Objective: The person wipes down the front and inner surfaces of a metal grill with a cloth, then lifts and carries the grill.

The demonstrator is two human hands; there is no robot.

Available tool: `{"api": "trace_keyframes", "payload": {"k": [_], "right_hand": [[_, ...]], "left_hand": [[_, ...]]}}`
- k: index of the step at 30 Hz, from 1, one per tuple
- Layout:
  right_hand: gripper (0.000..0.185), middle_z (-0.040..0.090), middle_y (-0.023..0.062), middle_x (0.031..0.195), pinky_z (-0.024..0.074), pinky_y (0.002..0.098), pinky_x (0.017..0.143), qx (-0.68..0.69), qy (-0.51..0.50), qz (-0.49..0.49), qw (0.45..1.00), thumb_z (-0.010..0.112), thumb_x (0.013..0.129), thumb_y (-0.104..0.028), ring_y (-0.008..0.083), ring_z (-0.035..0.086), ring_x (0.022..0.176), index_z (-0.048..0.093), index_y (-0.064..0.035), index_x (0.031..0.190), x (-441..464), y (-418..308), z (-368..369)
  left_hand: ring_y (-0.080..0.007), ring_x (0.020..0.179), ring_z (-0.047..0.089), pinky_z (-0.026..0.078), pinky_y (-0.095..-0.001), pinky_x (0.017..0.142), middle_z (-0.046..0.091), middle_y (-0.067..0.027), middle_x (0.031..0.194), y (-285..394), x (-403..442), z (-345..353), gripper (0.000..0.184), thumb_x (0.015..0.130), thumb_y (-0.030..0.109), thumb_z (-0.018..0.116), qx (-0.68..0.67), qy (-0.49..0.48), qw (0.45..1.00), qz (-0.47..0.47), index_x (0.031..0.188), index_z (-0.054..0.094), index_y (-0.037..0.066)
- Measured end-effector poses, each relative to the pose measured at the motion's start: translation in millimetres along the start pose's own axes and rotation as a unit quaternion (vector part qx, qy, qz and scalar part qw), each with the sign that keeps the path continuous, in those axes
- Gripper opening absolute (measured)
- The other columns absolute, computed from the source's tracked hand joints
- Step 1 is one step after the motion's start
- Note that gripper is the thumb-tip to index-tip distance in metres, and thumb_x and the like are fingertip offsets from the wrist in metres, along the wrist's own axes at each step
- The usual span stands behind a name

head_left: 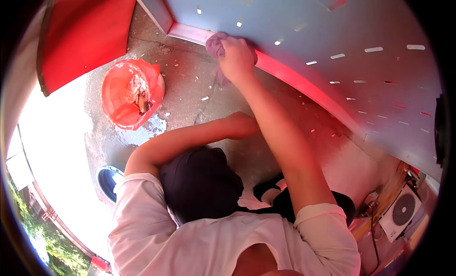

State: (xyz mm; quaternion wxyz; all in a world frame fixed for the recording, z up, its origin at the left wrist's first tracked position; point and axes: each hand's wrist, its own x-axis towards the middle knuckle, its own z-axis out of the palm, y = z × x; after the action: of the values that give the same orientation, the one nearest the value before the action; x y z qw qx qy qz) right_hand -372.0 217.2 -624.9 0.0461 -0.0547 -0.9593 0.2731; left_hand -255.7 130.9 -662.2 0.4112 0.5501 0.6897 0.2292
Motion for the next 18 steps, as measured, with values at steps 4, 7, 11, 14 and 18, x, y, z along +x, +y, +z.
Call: {"api": "trace_keyframes", "payload": {"k": [4,7,11,14,18], "right_hand": [[0.03,0.061,0.0134,0.104,0.0456,0.0414,0.086,0.033,-0.006,0.003,0.999,0.059,0.072,-0.008,0.0342,0.054,0.1,0.062,-0.0002,0.101,12,-16,2],[0.024,0.061,0.0145,0.095,0.0465,0.0401,0.086,-0.007,0.095,-0.054,0.994,0.062,0.072,-0.009,0.0341,0.055,0.094,0.063,0.0014,0.094,6,-20,28],[0.02,0.061,0.0135,0.096,0.0462,0.04,0.085,-0.005,-0.006,-0.002,1.0,0.059,0.072,-0.006,0.0334,0.054,0.095,0.061,0.0009,0.091,42,-49,41],[0.026,0.062,0.0137,0.104,0.046,0.0387,0.088,0.048,0.004,-0.107,0.993,0.06,0.073,-0.008,0.033,0.054,0.101,0.062,0.001,0.097,56,-52,61],[0.044,0.059,0.0187,0.116,0.0443,0.0364,0.093,0.236,-0.307,-0.002,0.922,0.063,0.072,-0.011,0.0312,0.055,0.109,0.061,-0.0046,0.116,73,-58,2]], "left_hand": [[-0.0332,0.088,0.063,0.052,-0.0444,0.071,0.064,-0.0142,0.094,-7,-31,2,0.017,0.082,0.008,0.047,0.035,0.012,0.999,-0.018,0.092,0.061,0.006],[-0.0341,0.086,0.063,0.052,-0.0453,0.068,0.063,-0.0149,0.093,-18,-44,17,0.016,0.081,0.008,0.048,0.003,0.015,0.999,-0.036,0.089,0.061,0.005],[-0.0351,0.084,0.064,0.052,-0.0456,0.066,0.064,-0.0169,0.088,-23,-44,15,0.015,0.079,0.008,0.049,-0.016,0.046,0.998,-0.041,0.086,0.061,0.004],[-0.036,0.082,0.063,0.052,-0.0457,0.065,0.064,-0.0183,0.085,-28,-38,21,0.014,0.079,0.008,0.049,-0.035,0.094,0.994,-0.044,0.084,0.061,0.003],[-0.0377,0.089,0.061,0.05,-0.0456,0.072,0.063,-0.0191,0.097,-28,-35,11,0.021,0.084,0.015,0.047,-0.023,0.03,0.999,-0.031,0.099,0.059,0.005]]}}
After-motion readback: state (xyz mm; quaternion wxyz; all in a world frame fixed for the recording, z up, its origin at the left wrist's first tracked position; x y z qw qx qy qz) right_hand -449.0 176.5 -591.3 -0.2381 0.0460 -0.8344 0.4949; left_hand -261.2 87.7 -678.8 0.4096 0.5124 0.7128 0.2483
